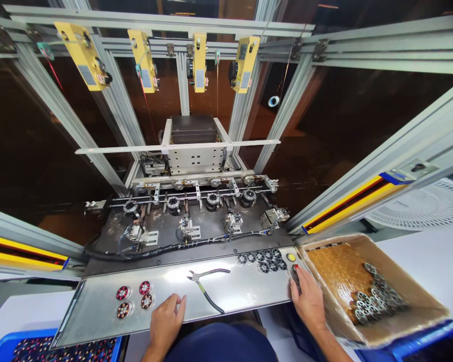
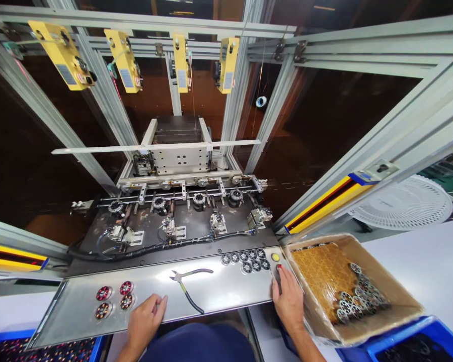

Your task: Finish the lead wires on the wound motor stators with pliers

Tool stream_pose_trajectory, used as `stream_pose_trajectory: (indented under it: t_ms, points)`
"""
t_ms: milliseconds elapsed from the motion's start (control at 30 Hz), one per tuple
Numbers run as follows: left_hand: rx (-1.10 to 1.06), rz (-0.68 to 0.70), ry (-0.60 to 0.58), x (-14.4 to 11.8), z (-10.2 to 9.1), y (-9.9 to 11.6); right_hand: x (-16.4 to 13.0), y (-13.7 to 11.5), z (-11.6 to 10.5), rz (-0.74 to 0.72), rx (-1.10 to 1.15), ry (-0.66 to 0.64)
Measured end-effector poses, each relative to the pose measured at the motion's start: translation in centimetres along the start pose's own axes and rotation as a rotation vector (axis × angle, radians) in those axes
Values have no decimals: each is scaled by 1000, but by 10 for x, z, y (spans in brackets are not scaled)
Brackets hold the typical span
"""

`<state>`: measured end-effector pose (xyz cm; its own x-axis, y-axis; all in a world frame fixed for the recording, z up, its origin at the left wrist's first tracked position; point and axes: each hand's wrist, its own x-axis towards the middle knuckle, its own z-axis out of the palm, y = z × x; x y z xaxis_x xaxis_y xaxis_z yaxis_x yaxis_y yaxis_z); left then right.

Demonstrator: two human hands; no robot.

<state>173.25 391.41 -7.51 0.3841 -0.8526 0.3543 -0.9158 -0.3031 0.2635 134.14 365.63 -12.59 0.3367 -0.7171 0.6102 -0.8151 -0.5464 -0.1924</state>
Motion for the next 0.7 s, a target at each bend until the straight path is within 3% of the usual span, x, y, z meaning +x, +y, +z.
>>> stream_pose_trajectory:
  t_ms: [700]
  points:
    - [5,16,-7,-1,1,-1,1,-4,-6,-39,-57,-2]
